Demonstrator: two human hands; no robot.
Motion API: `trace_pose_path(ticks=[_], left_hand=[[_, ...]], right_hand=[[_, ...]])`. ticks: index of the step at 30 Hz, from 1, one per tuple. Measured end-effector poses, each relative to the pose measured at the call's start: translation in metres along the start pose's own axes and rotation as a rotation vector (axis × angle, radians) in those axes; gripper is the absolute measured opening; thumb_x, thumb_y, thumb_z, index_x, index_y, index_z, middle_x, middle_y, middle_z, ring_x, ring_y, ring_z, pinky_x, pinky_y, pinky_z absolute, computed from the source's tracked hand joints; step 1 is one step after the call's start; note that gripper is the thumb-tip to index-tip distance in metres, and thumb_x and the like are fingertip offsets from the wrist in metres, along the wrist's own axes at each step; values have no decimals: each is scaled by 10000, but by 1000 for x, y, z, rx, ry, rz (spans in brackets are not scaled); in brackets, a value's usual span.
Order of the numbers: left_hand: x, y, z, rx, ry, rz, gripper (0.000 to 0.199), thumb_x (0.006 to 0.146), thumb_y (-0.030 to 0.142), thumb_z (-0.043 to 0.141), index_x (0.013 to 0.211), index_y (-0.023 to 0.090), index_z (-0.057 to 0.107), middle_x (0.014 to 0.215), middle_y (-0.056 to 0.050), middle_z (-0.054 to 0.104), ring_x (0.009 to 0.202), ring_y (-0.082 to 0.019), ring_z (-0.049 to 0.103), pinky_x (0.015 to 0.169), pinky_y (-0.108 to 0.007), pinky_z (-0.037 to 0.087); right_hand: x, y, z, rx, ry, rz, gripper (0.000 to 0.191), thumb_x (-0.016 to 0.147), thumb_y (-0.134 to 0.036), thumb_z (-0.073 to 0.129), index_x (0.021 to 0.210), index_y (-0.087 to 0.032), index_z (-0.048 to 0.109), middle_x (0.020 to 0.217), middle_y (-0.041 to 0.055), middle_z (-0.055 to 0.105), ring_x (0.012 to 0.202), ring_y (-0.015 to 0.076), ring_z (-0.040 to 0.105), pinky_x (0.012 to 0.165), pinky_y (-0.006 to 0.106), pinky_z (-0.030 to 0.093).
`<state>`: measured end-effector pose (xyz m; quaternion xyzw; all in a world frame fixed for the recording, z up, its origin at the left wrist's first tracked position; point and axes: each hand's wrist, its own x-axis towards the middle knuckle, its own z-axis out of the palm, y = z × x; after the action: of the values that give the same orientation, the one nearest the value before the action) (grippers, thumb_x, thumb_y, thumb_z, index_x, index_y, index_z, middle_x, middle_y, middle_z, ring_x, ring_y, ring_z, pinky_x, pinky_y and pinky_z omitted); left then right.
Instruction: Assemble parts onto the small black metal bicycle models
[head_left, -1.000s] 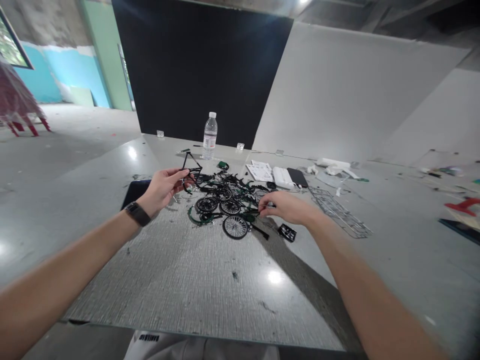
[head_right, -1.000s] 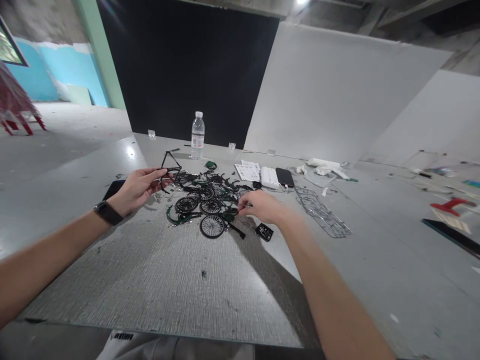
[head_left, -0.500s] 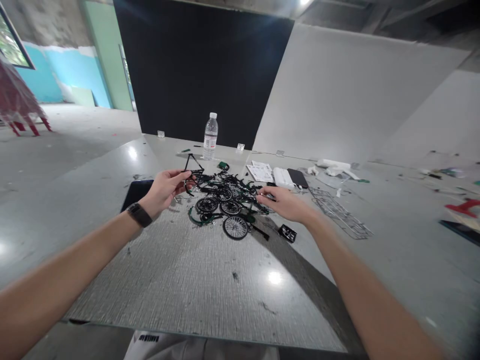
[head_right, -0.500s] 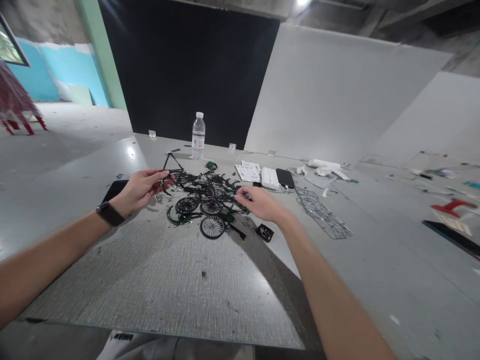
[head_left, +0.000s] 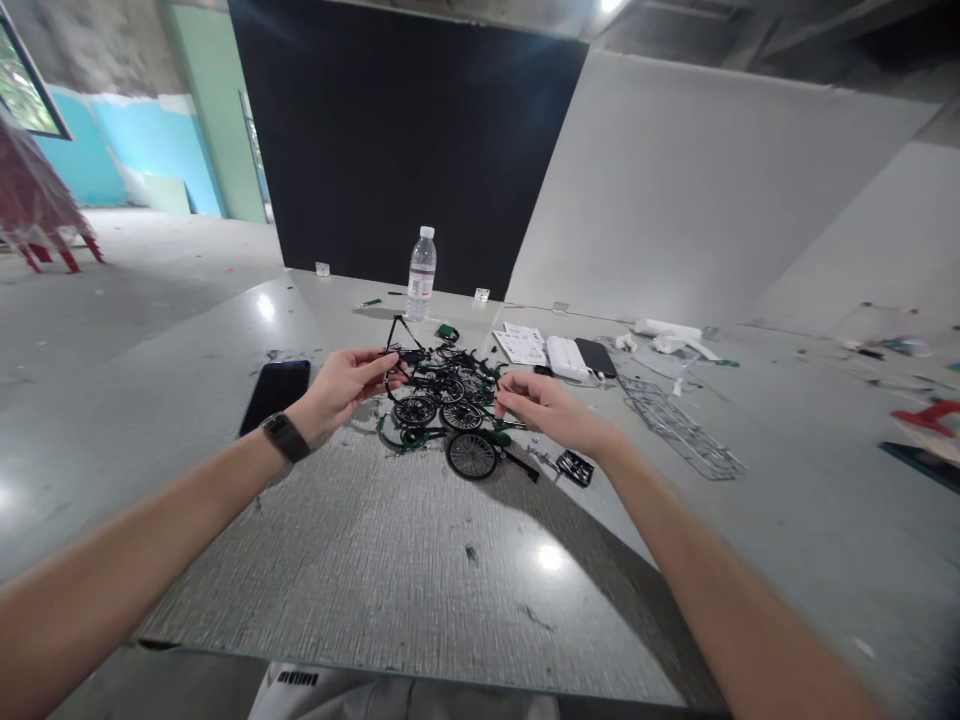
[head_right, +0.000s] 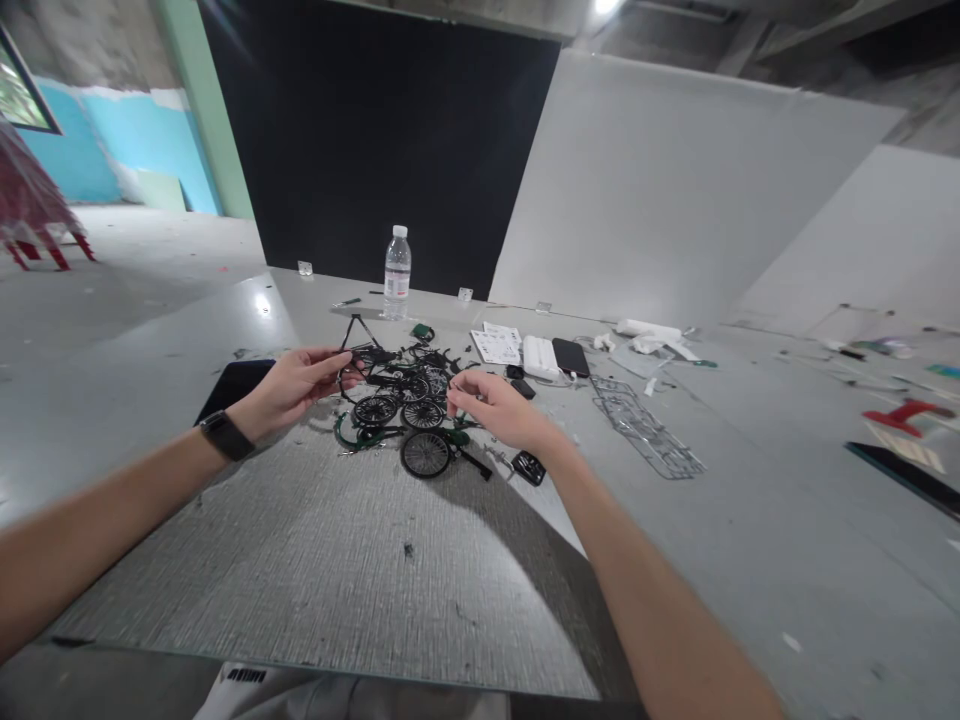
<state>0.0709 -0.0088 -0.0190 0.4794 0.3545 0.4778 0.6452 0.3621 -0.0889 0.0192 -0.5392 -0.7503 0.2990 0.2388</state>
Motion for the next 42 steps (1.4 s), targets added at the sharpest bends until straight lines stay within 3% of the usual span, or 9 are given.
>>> trace_pose_path(ticks=[6,17,26,31,34,38,42], left_hand=[[1,-8,2,-10,-87,12,126,891,218,746,966,118,762,1008,-120,774,834,-137,730,806,-238,587],[-5,-10,11,-27,-143,1,87,888,189,734,944,124,749,1038,-132,773,814,-143,723,861,-314,591],[-5,-9,10,-8,-155,-1,106,888,211,735,945,124,755,1031,-124,770,819,-142,719,834,-286,574],[-7,-8,11,11,-156,0,100,884,210,733,940,130,755,1005,-120,769,817,-150,710,829,-299,562],[-9,-7,13,6,-149,8,92,879,201,735,922,121,752,998,-118,766,796,-147,698,822,-305,558],[-10,-4,14,15,-148,1,103,885,209,738,935,120,749,971,-104,762,800,-144,696,821,-293,559],[-11,-2,15,16,-146,-14,109,891,216,740,942,120,736,934,-82,759,803,-140,702,823,-288,564]], right_hand=[[-1,-1,5,203,-1,-43,328,988,-552,544,912,-233,533,738,-36,542,499,83,277,462,256,230],[-4,-19,13,297,31,-117,281,991,-462,580,1114,-217,638,809,2,657,472,60,296,430,255,206],[-12,-37,24,380,20,-315,193,953,-421,662,931,-232,626,780,1,691,484,66,361,443,245,268],[-16,-44,27,322,-19,-333,153,939,-405,693,939,-253,704,724,-7,675,468,80,368,426,252,277],[-18,-47,28,240,-23,-399,118,947,-375,687,959,-277,752,783,15,704,535,108,497,447,258,350],[-20,-53,28,-32,44,-605,179,1003,-249,600,1029,-279,774,951,40,760,693,133,645,523,255,448],[-24,-58,29,-385,175,-810,266,1016,-118,529,1092,-223,762,1042,54,783,629,99,651,509,241,441]])
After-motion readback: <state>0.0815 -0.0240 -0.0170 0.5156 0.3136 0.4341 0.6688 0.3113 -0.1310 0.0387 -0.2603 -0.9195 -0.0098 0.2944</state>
